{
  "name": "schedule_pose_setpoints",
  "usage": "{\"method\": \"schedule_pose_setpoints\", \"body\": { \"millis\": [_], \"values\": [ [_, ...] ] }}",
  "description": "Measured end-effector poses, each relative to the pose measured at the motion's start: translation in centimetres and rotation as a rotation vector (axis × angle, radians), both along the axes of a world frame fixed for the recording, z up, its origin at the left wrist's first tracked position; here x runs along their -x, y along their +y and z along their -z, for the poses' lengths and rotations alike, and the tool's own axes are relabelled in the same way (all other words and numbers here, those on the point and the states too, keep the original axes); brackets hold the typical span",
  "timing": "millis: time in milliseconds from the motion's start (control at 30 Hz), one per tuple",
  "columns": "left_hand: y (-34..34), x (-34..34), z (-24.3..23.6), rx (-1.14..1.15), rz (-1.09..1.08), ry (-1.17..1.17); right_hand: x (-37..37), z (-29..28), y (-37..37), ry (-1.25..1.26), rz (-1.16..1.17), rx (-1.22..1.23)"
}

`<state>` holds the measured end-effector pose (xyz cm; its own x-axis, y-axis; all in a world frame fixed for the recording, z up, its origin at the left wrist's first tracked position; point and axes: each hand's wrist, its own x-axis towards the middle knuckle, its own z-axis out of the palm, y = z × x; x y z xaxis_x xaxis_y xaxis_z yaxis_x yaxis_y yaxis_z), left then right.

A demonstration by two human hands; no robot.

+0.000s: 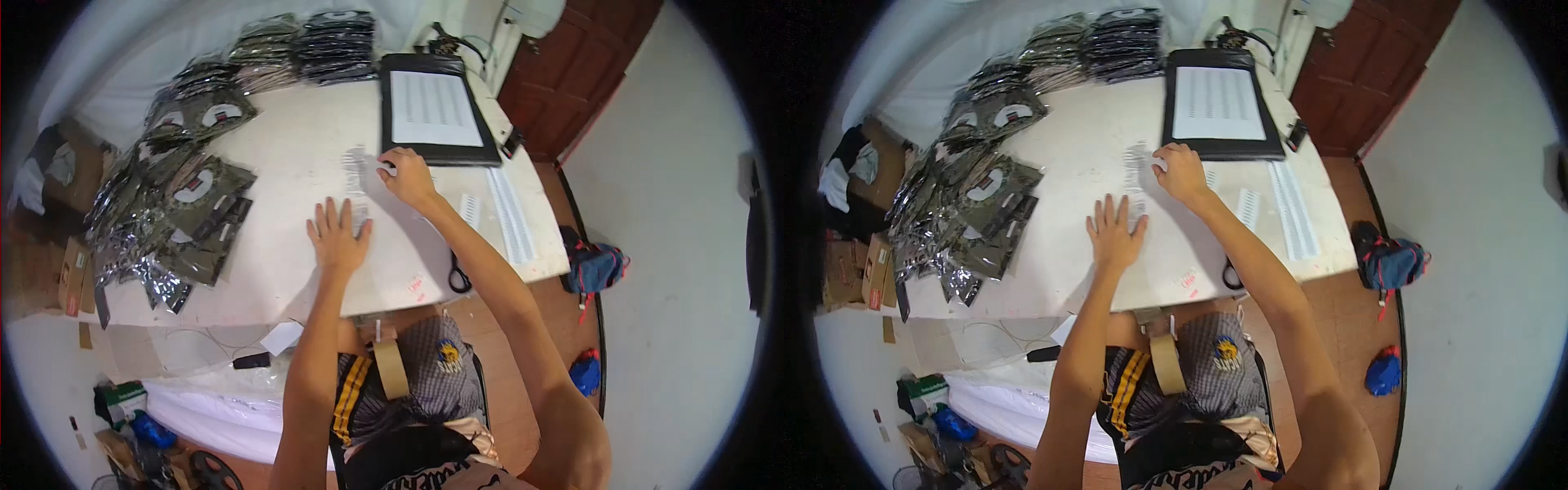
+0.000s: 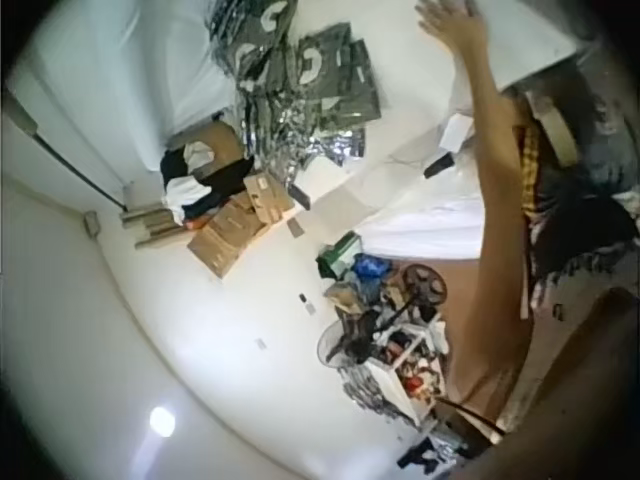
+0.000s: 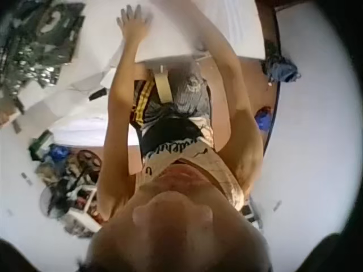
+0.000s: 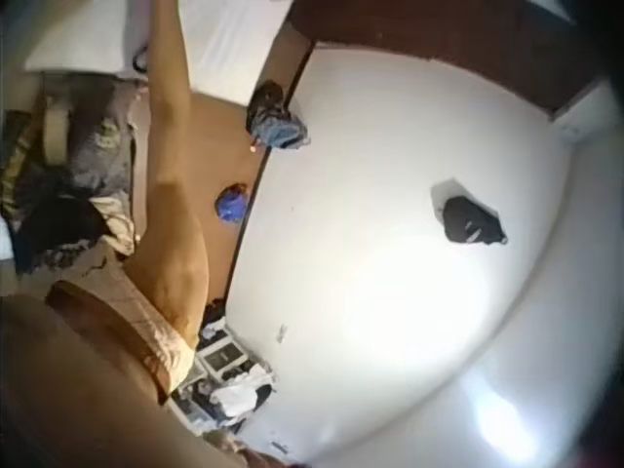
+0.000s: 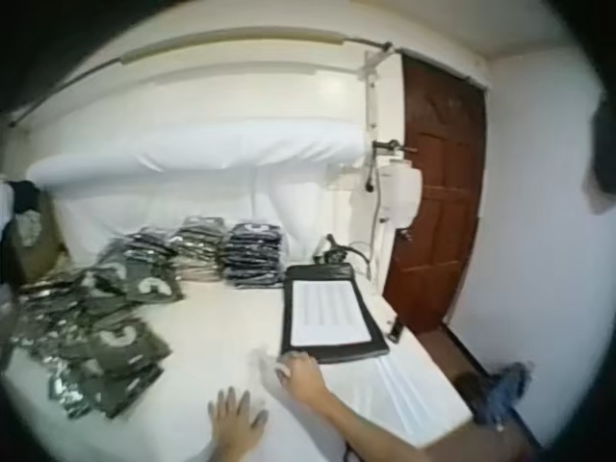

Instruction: Cutting printed labels and taping them onto packaged shirts.

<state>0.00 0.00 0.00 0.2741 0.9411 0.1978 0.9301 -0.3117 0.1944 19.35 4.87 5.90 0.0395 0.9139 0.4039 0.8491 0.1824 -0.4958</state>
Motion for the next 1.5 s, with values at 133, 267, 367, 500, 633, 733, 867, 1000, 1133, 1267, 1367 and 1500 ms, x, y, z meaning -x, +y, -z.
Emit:
{"method": "schedule_pose_setpoints", "body": {
  "millis": [133,267,367,500,633,733,867,1000,1133,1267,1367,1500],
  "values": [
    [6.9,0.7,-0.7,-0.067,0.038,-0.054,3.4,1.9,7.6,-0.058,-0.109,-0.051],
    [18.2,6.0,1.1,-0.282,-0.037,-0.145,8.5,5.9,10.7,-0.211,-0.067,-0.023],
    [25.7,6.7,1.4,-0.308,-0.128,-0.12,9.9,5.5,12.2,-0.316,0.022,0.007],
    [36.2,9.1,1.7,-0.351,-0.278,-0.475,10.5,5.6,11.6,-0.326,0.028,-0.012],
    [43.0,12.9,1.2,-0.469,-0.46,-1.01,10.9,5.2,11.6,-0.34,0.008,0.022],
    [44.3,13.0,-1.1,-0.074,-0.472,-1.882,10.3,5.1,11.5,-0.315,0.01,0.015],
    [41.2,11.8,-4.5,-0.196,-0.683,-1.888,10.1,5.3,11.6,-0.321,0.036,0.045],
    [35.7,12.4,-6.7,-0.321,-0.36,-1.597,10.4,5.1,12.5,-0.014,0.064,-0.038],
    [23.2,10.2,-11.0,0.278,0.025,-1.657,6.0,4.4,11.9,1.057,0.087,-0.134],
    [18.9,15.6,-9.6,0.421,0.201,-1.209,6.6,4.6,11.5,1.434,-0.065,0.065],
    [14.1,13.7,-8.4,-0.085,0.106,-0.326,8.2,4.4,6.9,0.935,0.007,-0.019],
    [5.3,6.6,-4.2,0.006,0.009,-0.132,9.0,3.4,1.2,0.166,0.132,-0.046]
  ]
}}
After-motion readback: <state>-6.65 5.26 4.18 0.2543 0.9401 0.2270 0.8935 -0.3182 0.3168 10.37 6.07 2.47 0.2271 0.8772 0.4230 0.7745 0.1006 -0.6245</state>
